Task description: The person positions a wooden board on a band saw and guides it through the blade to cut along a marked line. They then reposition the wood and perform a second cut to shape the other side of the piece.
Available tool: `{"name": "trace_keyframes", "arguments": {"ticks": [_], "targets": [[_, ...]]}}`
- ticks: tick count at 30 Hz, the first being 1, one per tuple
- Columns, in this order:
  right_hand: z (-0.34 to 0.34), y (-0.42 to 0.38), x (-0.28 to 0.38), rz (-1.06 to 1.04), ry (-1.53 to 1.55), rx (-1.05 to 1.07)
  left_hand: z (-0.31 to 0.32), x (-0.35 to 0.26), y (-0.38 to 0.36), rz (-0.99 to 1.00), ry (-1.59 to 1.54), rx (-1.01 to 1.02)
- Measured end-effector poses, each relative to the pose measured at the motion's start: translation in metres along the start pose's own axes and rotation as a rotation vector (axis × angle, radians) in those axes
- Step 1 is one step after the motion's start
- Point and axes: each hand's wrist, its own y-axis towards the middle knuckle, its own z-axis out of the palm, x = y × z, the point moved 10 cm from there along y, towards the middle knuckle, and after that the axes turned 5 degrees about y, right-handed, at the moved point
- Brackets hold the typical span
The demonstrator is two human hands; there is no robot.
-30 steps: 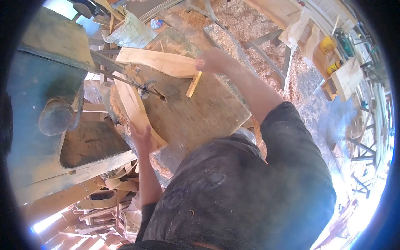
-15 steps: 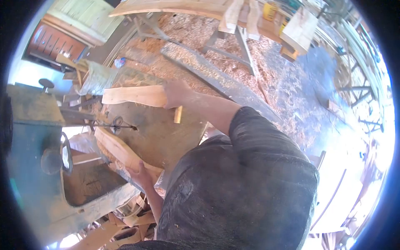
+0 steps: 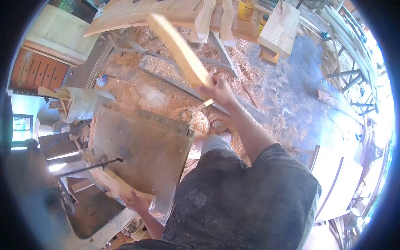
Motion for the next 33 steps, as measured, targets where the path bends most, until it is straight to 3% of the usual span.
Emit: {"name": "trace_keyframes", "arguments": {"ticks": [1,2,6,7,10,11,13,17,19,21,23,24,26,27,29,31,32,33], "targets": [[-0.025,0.032,0.012,-0.147,-0.094,-0.131,0.002,0.002,0.001,-0.008,0.007,0.007],[-0.033,0.036,0.060,-0.120,-0.203,-0.196,0.003,0.010,-0.006,-0.043,-0.013,-0.001],[-0.068,0.119,0.114,0.028,-0.281,-0.302,0.015,0.002,-0.041,-0.191,-0.054,-0.027],[-0.070,0.141,0.124,0.060,-0.314,-0.319,0.017,0.011,-0.049,-0.201,-0.059,-0.050],[-0.082,0.215,0.134,-0.002,-0.617,-0.634,0.024,-0.003,-0.075,-0.234,-0.065,-0.136],[-0.076,0.233,0.136,0.014,-0.617,-0.548,0.023,-0.007,-0.083,-0.251,-0.062,-0.163],[-0.066,0.263,0.131,-0.125,-0.705,-0.629,0.029,-0.016,-0.087,-0.282,-0.081,-0.146],[-0.062,0.292,0.103,-0.273,-0.829,-0.632,0.027,0.019,-0.082,-0.233,0.071,-0.176],[-0.057,0.253,0.137,-0.154,-0.795,-0.437,0.025,0.021,-0.086,-0.257,0.058,-0.160],[-0.062,0.250,0.128,-0.323,-0.856,-0.513,0.025,0.003,-0.086,-0.277,0.148,-0.168],[-0.051,0.203,0.145,-0.456,-0.892,-0.602,0.035,0.020,-0.079,-0.228,-0.015,-0.173],[-0.038,0.192,0.140,-0.525,-0.882,-0.552,0.039,0.035,-0.082,-0.217,-0.090,-0.174],[-0.001,0.165,0.121,-0.663,-0.871,-0.415,0.045,0.042,-0.082,-0.199,0.126,-0.179],[0.035,0.135,0.121,-0.705,-0.858,-0.178,0.054,0.050,-0.080,-0.258,0.383,-0.124],[0.123,0.059,0.106,-0.676,-0.745,0.278,0.065,0.028,-0.096,-0.209,0.009,-0.207],[0.203,-0.031,0.074,-0.628,-0.604,0.717,0.059,-0.026,-0.121,-0.278,0.119,-0.205],[0.255,-0.101,0.071,-0.530,-0.954,1.103,0.071,-0.035,-0.135,-0.321,0.183,-0.199],[0.273,-0.149,0.054,-0.666,-0.842,1.164,0.080,-0.040,-0.146,-0.354,0.247,-0.184]]}}
